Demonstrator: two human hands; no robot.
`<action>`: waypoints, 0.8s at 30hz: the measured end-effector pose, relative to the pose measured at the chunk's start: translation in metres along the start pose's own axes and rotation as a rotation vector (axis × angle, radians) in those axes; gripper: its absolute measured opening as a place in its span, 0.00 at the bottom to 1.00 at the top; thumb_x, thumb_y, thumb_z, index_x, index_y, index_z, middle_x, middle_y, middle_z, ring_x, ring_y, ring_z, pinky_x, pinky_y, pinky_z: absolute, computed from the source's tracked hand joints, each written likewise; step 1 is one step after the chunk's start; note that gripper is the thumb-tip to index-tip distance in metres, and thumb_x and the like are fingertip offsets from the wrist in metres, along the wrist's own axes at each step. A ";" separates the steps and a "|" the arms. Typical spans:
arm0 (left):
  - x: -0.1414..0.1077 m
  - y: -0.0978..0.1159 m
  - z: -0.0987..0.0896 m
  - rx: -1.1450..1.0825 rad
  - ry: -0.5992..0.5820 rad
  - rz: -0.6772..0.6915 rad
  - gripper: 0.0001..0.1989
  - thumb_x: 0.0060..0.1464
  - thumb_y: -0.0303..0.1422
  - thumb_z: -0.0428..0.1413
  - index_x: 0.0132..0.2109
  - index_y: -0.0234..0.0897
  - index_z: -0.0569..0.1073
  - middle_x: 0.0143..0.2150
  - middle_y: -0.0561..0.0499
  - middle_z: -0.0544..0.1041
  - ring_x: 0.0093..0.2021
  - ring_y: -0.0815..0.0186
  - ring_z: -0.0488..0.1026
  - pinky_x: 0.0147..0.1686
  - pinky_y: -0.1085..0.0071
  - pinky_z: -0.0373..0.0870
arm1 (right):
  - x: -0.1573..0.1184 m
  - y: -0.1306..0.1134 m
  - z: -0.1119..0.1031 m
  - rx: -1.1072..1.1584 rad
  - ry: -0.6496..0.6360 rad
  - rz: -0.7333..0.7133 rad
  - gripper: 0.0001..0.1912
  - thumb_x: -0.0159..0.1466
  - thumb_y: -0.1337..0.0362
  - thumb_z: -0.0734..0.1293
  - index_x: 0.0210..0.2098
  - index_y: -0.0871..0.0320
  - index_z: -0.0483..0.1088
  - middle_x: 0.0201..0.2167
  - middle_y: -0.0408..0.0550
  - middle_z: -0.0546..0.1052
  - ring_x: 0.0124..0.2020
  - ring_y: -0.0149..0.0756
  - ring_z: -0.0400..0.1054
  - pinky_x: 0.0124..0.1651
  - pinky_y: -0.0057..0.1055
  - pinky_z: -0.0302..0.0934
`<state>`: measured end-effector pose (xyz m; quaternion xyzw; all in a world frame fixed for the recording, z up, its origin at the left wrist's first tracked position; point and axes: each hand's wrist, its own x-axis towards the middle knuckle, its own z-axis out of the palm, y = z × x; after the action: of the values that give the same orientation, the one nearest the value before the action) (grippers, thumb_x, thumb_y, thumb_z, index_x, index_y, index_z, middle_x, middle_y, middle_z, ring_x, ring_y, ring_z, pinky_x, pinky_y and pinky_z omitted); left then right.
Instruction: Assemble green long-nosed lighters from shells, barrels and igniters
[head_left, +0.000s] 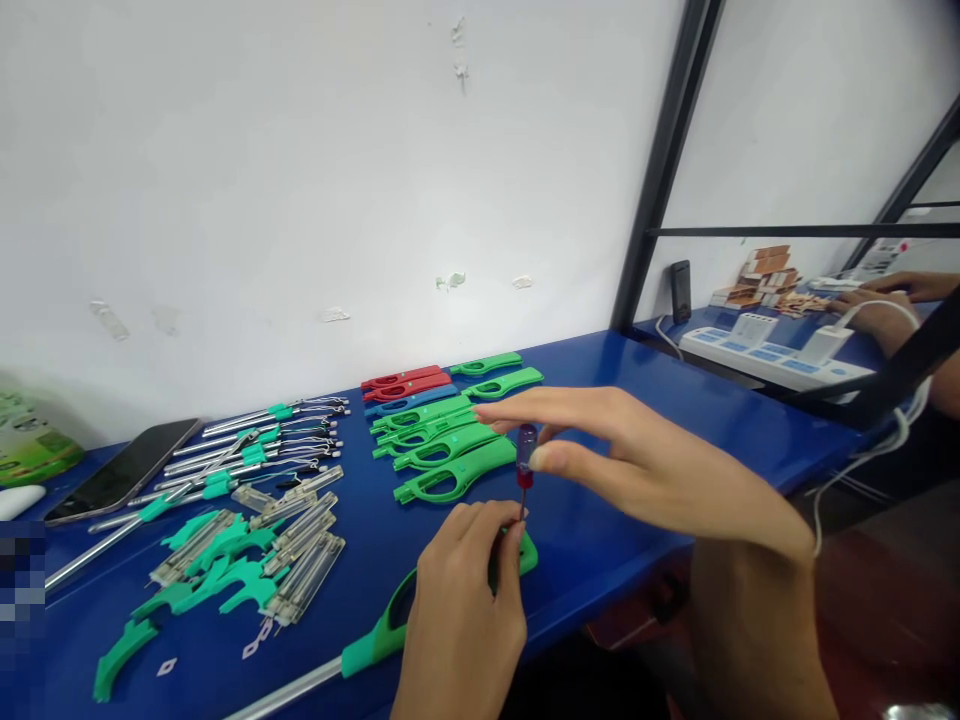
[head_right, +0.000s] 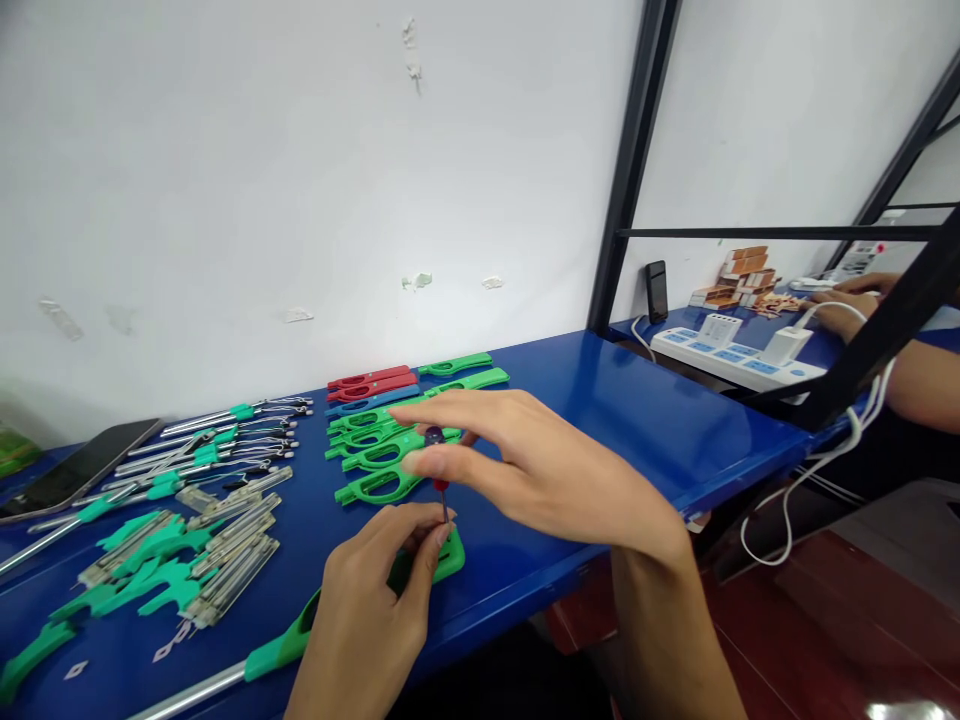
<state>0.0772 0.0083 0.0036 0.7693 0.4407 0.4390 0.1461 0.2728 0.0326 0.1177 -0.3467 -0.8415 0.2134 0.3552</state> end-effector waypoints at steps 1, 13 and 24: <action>0.000 0.000 0.000 0.002 0.000 0.001 0.09 0.71 0.29 0.54 0.46 0.46 0.78 0.39 0.56 0.82 0.38 0.64 0.80 0.39 0.69 0.73 | -0.001 0.001 -0.002 0.043 -0.039 -0.021 0.19 0.76 0.57 0.67 0.65 0.44 0.75 0.58 0.40 0.83 0.57 0.34 0.78 0.56 0.29 0.72; 0.002 0.005 0.001 0.037 0.023 -0.005 0.10 0.69 0.26 0.53 0.44 0.44 0.79 0.37 0.55 0.82 0.37 0.61 0.80 0.37 0.66 0.74 | 0.006 -0.002 0.011 -0.077 0.182 0.178 0.06 0.66 0.55 0.77 0.34 0.48 0.84 0.36 0.36 0.87 0.35 0.31 0.80 0.35 0.27 0.67; 0.003 0.007 0.000 0.040 0.040 0.013 0.10 0.69 0.26 0.54 0.44 0.43 0.79 0.36 0.55 0.82 0.36 0.62 0.80 0.36 0.66 0.73 | 0.001 -0.002 0.002 0.018 0.031 0.030 0.13 0.75 0.61 0.68 0.54 0.45 0.83 0.52 0.41 0.86 0.51 0.35 0.81 0.53 0.28 0.74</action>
<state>0.0822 0.0067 0.0098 0.7660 0.4472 0.4462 0.1189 0.2694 0.0316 0.1180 -0.3593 -0.8286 0.2206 0.3683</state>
